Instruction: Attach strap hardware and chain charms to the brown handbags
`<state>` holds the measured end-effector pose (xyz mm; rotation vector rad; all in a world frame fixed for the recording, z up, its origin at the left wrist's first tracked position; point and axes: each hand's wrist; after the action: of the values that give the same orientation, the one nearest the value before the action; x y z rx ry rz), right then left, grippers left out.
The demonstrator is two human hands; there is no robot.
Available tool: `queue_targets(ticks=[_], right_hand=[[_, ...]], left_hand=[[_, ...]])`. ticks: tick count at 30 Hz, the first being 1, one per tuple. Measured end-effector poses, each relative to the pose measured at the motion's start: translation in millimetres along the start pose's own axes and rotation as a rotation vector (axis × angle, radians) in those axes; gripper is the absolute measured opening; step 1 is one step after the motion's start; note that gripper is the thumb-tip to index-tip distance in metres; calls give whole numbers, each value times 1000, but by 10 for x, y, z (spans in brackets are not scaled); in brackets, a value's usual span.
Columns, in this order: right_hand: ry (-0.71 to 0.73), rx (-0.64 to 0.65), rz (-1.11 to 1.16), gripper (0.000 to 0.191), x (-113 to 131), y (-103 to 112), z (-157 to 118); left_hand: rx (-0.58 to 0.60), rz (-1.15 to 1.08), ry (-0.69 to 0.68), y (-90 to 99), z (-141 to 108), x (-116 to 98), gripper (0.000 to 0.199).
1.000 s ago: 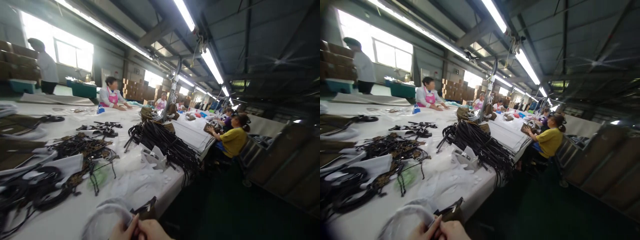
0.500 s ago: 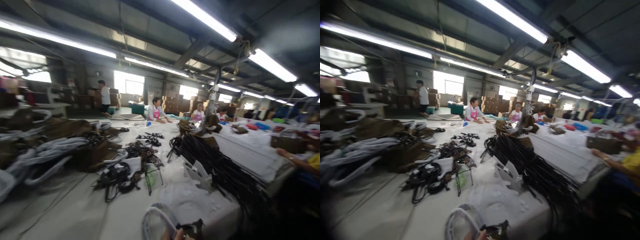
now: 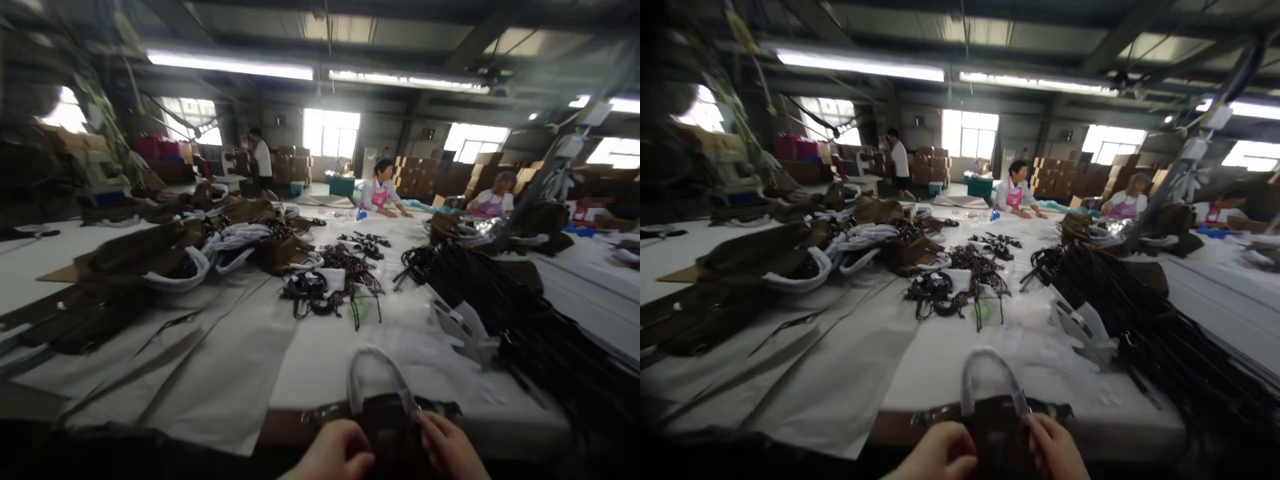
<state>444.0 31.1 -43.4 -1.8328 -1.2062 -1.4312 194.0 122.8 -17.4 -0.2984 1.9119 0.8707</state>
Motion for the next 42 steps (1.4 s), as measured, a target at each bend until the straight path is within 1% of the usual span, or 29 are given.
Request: queue_targets(ticks=[1, 2, 4, 5, 7, 9, 10, 12, 14, 16, 18, 20, 22, 23, 25, 27, 29, 31, 33, 34, 35, 37, 39, 42], right_hand=[[-6, -17, -24, 50, 41, 43, -49], [19, -46, -60, 50, 87, 90, -75], [135, -194, -184, 49, 156, 226, -63], [139, -245, -214, 46, 167, 317, -40], [113, -279, -272, 38, 150, 524, -13], [83, -248, -324, 25, 107, 714, -30], [74, -227, -351, 21, 83, 790, -49], [58, -201, -394, 23, 39, 901, -92], [38, -192, -421, 25, -2, 960, -128], [27, -158, -429, 28, -48, 962, -157], [33, -77, -406, 39, -109, 903, -180], [57, 23, -358, 51, -180, 798, -203], [89, 89, -266, 58, -241, 684, -228], [102, 106, -206, 59, -258, 639, -243], [116, 83, -106, 63, -251, 599, -269], [90, 87, -76, 63, -188, 628, -281], [36, 110, 9, 60, -83, 698, -265], [6, 92, 89, 60, 48, 754, -207], [51, 53, 122, 61, 199, 730, -105], [98, 37, 122, 62, 282, 676, -42], [153, 28, 117, 61, 371, 592, 22], [252, 40, 92, 60, 559, 349, 145], [318, 72, 67, 58, 742, 55, 253], [365, 111, 72, 58, 965, -338, 423]], left_hand=[[6, 100, 28, 61, -129, 66, 18], [55, 186, 46, 126, -239, 147, 20], [121, 298, 85, 238, -376, 355, 21], [127, 353, 116, 268, -407, 472, 23], [112, 450, 196, 264, -424, 699, 29], [80, 513, 253, 191, -411, 876, 44], [66, 522, 268, 144, -395, 935, 53], [39, 487, 270, 53, -347, 991, 68], [23, 383, 213, -16, -280, 984, 73], [15, 255, 135, -66, -204, 957, 72], [-5, 146, 87, -119, -131, 951, 72], [-48, 46, 86, -181, -76, 977, 76], [-102, -58, 91, -236, -55, 1008, 78], [-127, -99, 89, -252, -60, 1014, 77], [-178, -142, 71, -243, -102, 982, 66], [-219, -165, 36, -173, -188, 875, 52], [-259, -189, -10, -46, -315, 696, 44], [-306, -165, -73, 129, -465, 472, 42], [-378, -78, -141, 339, -604, 252, 38], [-423, -34, -169, 450, -659, 158, 37], [-474, -4, -188, 560, -700, 82, 36], [-580, -11, -194, 769, -739, -13, 37], [-667, -73, -171, 950, -726, -40, 42], [-782, -129, -138, 1185, -620, -6, 46]])
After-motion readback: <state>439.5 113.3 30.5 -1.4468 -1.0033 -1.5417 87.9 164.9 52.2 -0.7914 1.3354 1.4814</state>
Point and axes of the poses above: each hand's wrist, its own z-axis towards the middle knuckle, its own y-axis out of the back of the hand, x = y × z, and after that the axes turned 5 degrees about z, right-handed
